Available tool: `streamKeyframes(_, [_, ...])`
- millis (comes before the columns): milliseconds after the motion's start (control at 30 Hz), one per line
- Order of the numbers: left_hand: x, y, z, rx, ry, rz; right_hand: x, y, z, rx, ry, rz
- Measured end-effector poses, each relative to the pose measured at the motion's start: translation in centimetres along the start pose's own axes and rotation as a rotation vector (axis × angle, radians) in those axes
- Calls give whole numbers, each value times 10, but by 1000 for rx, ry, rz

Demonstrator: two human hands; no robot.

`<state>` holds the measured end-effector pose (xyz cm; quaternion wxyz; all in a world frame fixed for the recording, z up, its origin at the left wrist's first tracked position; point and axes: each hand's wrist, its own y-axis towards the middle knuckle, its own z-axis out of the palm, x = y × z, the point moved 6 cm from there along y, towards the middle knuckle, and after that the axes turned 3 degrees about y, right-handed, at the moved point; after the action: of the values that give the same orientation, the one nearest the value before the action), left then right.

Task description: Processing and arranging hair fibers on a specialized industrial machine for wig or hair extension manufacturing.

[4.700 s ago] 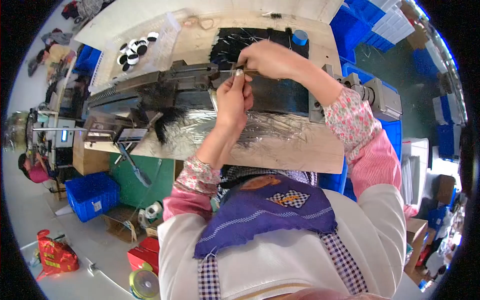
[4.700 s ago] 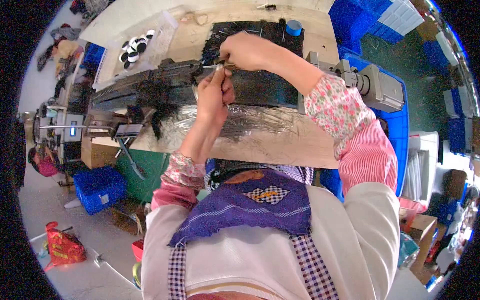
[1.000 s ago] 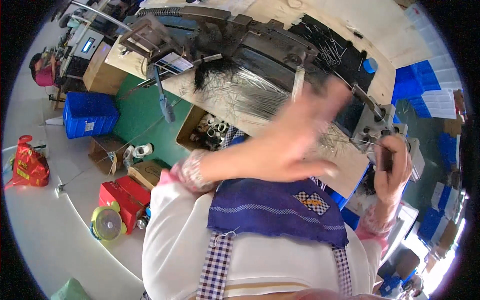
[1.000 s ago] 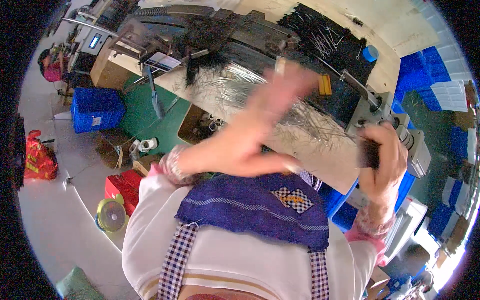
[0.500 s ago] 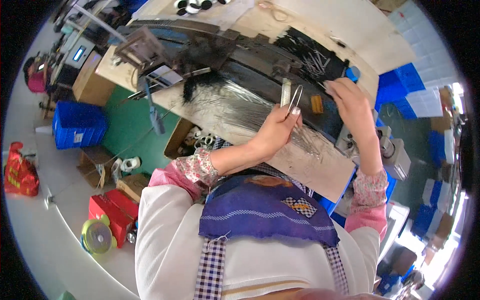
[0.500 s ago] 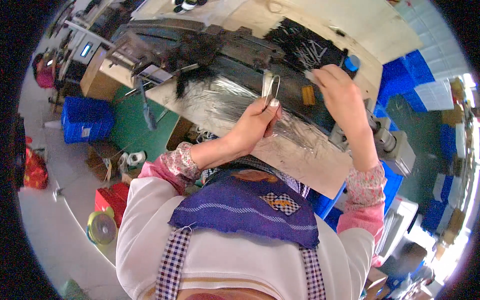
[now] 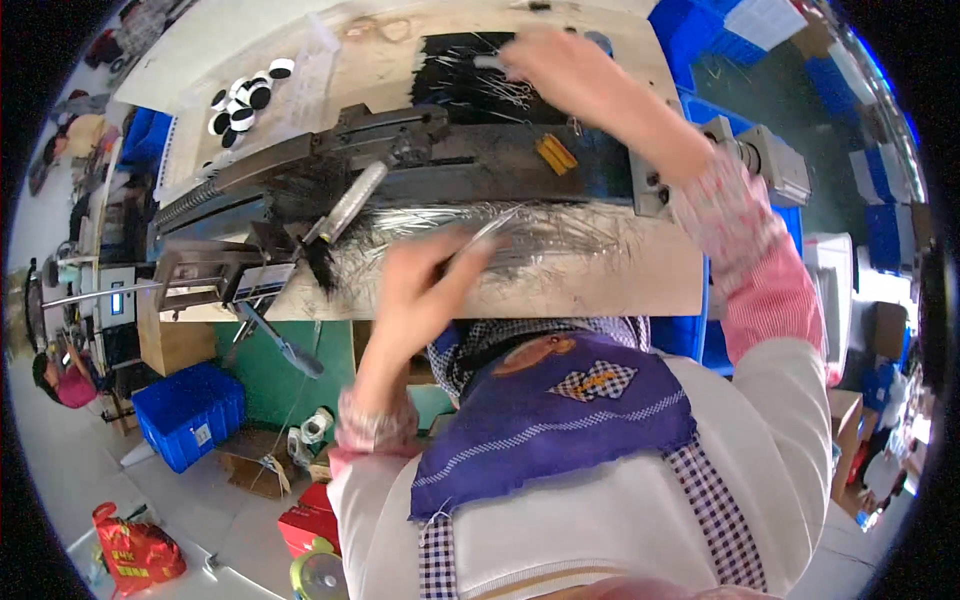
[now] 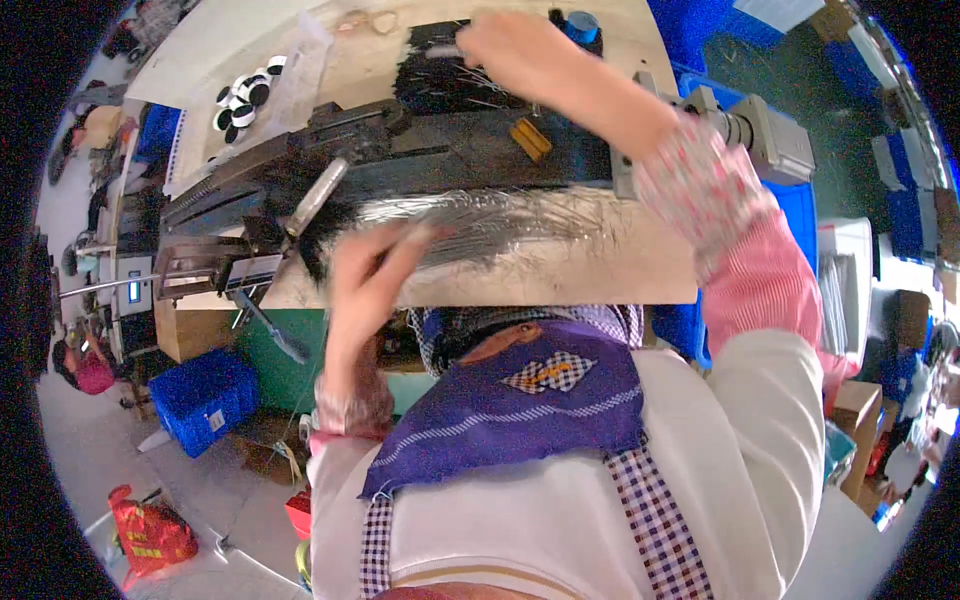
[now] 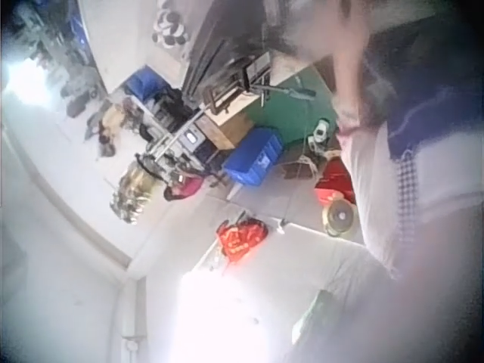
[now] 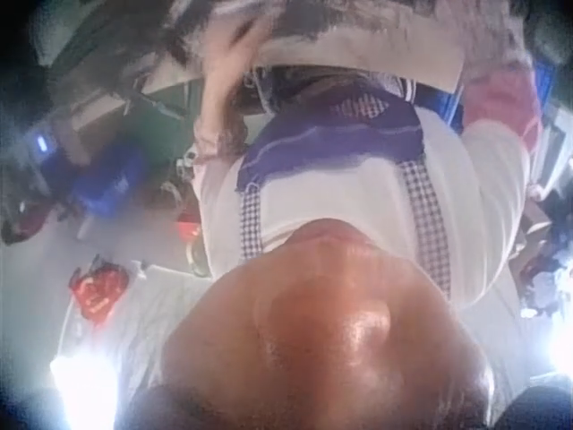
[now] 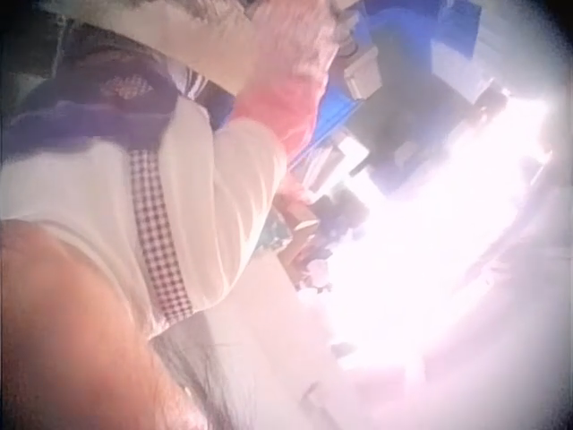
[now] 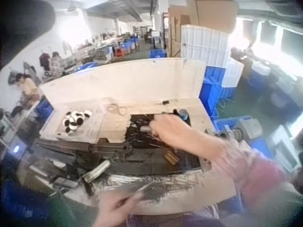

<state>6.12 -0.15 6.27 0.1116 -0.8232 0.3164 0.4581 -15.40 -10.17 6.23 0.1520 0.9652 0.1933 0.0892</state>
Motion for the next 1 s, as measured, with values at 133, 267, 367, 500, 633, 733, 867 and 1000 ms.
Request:
streamKeyframes(133, [26,98,64,41,81,50,-23,18,1,84,190,-134])
streamKeyframes(267, [27,122,55,30,99,105,16,-32,-37,329,525,-57])
streamKeyframes(367, [6,117,35,-79,696,231,19,-37,-29,206,422,-138])
streamKeyframes(500, [-21,94,2,-269,1122,571,31,-25,-18,-21,538,-119])
streamKeyframes(633, [-18,68,-18,-585,1100,638,51,-9,-21,-165,640,-160])
streamKeyframes(733, [-4,25,-5,-933,706,691,51,0,2,-173,518,-205])
streamKeyframes(867, [94,10,47,-230,-1075,-210,55,8,16,-44,520,-80])
streamKeyframes(1000, [32,35,12,128,-1932,-282,50,8,14,-36,520,-72])
